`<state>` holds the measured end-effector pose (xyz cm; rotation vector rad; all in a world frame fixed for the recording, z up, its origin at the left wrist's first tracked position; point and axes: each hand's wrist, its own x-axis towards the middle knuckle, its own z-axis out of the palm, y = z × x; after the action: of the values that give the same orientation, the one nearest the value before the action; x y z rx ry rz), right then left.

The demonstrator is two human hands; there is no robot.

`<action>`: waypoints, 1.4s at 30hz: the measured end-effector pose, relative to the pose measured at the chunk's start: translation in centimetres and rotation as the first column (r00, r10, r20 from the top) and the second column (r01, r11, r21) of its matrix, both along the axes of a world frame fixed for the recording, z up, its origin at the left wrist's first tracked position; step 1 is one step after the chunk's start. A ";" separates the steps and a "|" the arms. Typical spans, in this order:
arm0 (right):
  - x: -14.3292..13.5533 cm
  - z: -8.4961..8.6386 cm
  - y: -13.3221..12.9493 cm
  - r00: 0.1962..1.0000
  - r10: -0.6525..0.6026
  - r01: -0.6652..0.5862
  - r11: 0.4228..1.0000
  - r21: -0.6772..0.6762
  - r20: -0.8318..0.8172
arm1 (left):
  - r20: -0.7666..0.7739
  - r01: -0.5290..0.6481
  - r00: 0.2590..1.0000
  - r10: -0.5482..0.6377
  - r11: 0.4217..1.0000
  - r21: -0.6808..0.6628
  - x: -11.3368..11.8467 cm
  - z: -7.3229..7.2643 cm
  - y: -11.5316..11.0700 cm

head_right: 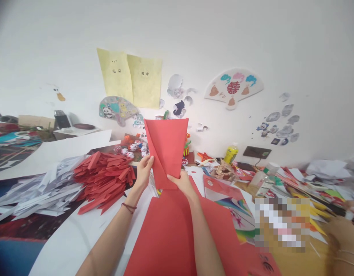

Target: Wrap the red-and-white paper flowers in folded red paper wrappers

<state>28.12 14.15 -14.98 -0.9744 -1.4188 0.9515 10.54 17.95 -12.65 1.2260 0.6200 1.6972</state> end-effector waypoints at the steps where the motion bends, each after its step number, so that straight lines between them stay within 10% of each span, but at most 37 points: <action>1: 0.0 0.0 0.0 1.000 -0.004 0.004 1.000 0.003 0.003 | -0.004 0.002 1.000 -0.002 1.000 0.002 -0.1 0.0 -0.1; 22: -1.0 -2.0 1.3 0.967 -0.176 0.201 0.972 0.126 -0.183 | -0.010 0.410 0.910 -0.415 0.901 -0.142 2.1 -1.3 -2.2; 29: -1.2 -0.8 1.2 0.950 -0.271 0.303 0.920 0.248 -0.156 | 0.058 0.135 0.990 -0.128 0.981 -0.136 1.9 -2.0 -0.4; 35: 2.9 -1.5 2.2 0.753 -0.658 0.643 0.732 0.223 -0.012 | 0.202 -0.283 0.937 0.285 0.958 -0.042 -1.1 -0.9 1.3; 42: 3.0 -2.8 4.6 0.691 -0.603 0.563 0.795 0.228 0.399 | 0.255 -0.379 0.890 0.377 0.924 -0.042 -1.1 -0.9 1.4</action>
<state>31.16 18.74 -17.77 -1.5340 -1.3617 0.1727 9.40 19.31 -13.53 0.9022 0.7239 2.1458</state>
